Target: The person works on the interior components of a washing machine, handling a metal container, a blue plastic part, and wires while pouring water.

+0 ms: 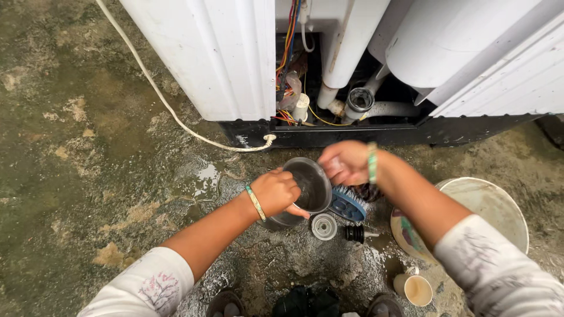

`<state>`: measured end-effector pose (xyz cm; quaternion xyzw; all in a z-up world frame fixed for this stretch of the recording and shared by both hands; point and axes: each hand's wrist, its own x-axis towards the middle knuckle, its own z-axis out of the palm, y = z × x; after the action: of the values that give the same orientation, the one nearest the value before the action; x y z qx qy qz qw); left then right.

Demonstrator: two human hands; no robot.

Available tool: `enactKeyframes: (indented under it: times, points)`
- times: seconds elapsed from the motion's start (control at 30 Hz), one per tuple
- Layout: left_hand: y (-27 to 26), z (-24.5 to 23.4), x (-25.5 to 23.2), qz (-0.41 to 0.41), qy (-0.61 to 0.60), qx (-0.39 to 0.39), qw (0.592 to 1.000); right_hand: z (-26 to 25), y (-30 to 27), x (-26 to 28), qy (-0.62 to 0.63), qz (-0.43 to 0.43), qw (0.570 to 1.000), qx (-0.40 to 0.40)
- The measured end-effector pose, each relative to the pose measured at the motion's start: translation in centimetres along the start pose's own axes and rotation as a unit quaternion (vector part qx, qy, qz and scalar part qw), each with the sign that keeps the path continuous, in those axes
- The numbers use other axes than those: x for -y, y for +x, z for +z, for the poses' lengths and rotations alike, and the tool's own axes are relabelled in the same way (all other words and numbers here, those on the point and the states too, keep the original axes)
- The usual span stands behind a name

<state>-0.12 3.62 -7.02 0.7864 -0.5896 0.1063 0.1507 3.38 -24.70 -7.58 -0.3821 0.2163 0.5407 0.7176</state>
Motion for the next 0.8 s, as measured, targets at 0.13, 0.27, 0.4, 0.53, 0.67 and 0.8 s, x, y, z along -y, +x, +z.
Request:
enactKeyframes:
  times: [0.13,0.27,0.4,0.53,0.67,0.8]
  points:
    - [-0.2,-0.2,0.1,-0.021,0.011,-0.077,0.997,-1.1,-8.6,4.8,-0.025,-0.27,0.961,-0.053]
    - [-0.9,-0.1,0.5,-0.017,-0.008,-0.07,0.997,-1.0,-6.4,7.1,-0.208,-0.463,0.813,-0.286]
    - [-3.1,-0.4,0.8,-0.006,-0.053,-0.039,0.998,-0.6,-5.4,3.3,-0.753,-0.401,0.299,-0.428]
    - [-4.2,-0.9,1.1,-0.01,-0.057,0.036,0.998,-1.1,-4.5,3.8,-0.724,-0.317,0.353,-0.501]
    - [-5.0,-2.3,1.5,0.013,-0.065,0.066,0.996,-1.4,-1.2,4.0,-0.711,-0.367,0.281,-0.53]
    - [-4.0,-4.2,1.1,-0.002,-0.053,0.123,0.991,0.0,-5.1,2.2,-0.633,-0.281,0.465,-0.551]
